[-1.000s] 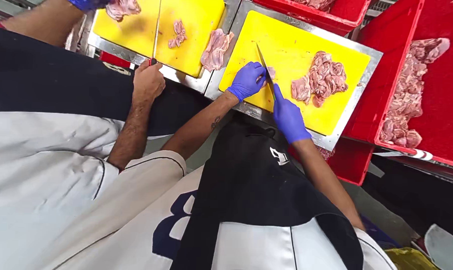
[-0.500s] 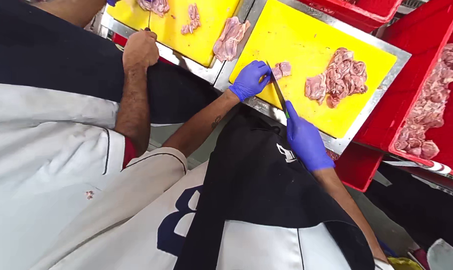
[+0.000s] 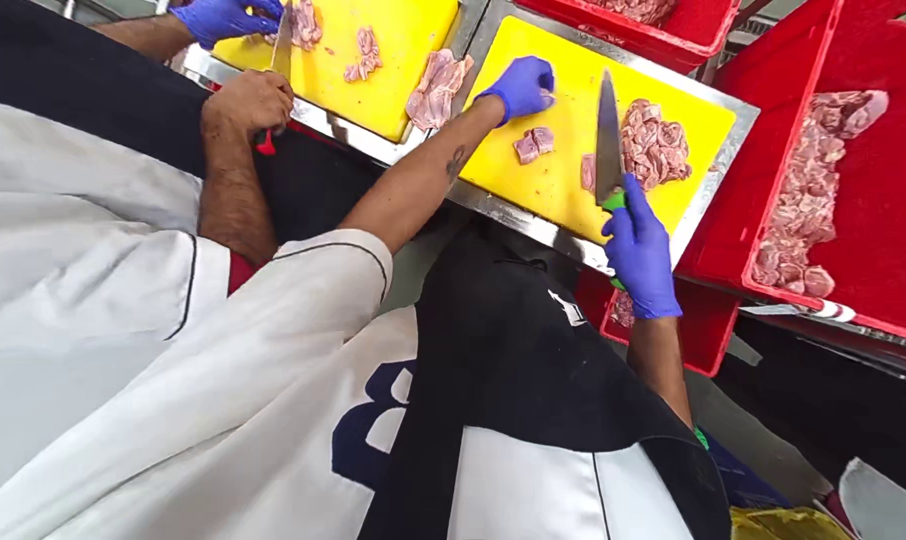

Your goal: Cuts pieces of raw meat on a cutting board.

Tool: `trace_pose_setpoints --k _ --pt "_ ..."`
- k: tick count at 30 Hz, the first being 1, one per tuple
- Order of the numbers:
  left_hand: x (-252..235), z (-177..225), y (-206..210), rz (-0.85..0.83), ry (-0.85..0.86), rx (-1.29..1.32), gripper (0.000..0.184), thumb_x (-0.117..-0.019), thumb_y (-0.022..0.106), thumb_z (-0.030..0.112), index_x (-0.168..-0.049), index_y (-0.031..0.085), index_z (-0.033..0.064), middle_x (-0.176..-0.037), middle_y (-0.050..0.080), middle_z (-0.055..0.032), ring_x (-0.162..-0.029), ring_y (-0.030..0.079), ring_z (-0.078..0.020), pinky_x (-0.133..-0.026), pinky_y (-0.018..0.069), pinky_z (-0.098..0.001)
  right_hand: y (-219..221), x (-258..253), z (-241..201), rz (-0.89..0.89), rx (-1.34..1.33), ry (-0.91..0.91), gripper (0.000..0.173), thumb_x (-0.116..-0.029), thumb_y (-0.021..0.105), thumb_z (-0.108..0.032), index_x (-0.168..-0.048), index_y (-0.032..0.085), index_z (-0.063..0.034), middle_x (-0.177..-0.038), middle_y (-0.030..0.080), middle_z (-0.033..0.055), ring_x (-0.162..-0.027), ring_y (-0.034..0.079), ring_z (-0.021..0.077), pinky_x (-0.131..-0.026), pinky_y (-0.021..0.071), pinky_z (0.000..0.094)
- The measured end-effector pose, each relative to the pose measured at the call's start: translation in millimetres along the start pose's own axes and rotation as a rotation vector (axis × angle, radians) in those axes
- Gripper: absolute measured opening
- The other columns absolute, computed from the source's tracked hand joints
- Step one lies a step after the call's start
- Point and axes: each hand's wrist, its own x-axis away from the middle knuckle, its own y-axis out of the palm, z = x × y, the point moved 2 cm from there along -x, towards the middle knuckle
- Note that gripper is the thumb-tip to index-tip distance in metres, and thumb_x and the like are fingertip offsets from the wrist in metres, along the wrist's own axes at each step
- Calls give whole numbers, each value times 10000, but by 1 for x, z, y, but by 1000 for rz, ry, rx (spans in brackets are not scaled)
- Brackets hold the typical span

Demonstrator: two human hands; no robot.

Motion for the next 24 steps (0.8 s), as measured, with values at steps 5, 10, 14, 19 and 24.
trace_pose_setpoints --k 5,10,14,19,24 --pt "-22 40 3 -216 270 -224 377 -901 754 182 -1250 689 55 -1236 700 -157 -1196 645 -329 -1082 474 -531 -34 41 28 167 -65 102 510 -1105 347 -266 -1609 345 -187 -841 648 34 -519 542 117 -459 494 313" --pt "60 10 22 -563 582 -601 231 -847 765 67 -1074 726 83 -1129 667 -177 -1077 652 -380 -915 544 -595 -31 75 54 241 -166 147 511 -1101 364 -239 -1603 352 -143 -828 651 31 -503 543 117 -441 500 309" --pt "70 11 -1 -740 488 -417 247 -844 739 -10 -1083 749 49 -1044 727 -152 -987 694 -320 -909 546 -554 -22 88 55 283 -280 184 519 -1096 381 -224 -1606 340 -135 -802 645 13 -473 531 105 -393 477 283" --pt "-30 54 -71 81 157 135 473 -917 742 188 -1346 608 41 -1321 649 -138 -1067 700 -212 -944 597 -406 -23 85 54 281 -327 144 527 -1100 382 -213 -1615 314 -124 -779 625 15 -464 516 109 -386 472 281" --pt "-49 97 -22 109 448 -63 270 -975 634 137 -1200 696 2 -1170 724 -144 -1106 698 -233 -1010 553 -413 -27 87 52 311 -278 137 521 -1100 383 -233 -1611 337 -149 -795 637 18 -484 529 109 -409 478 283"
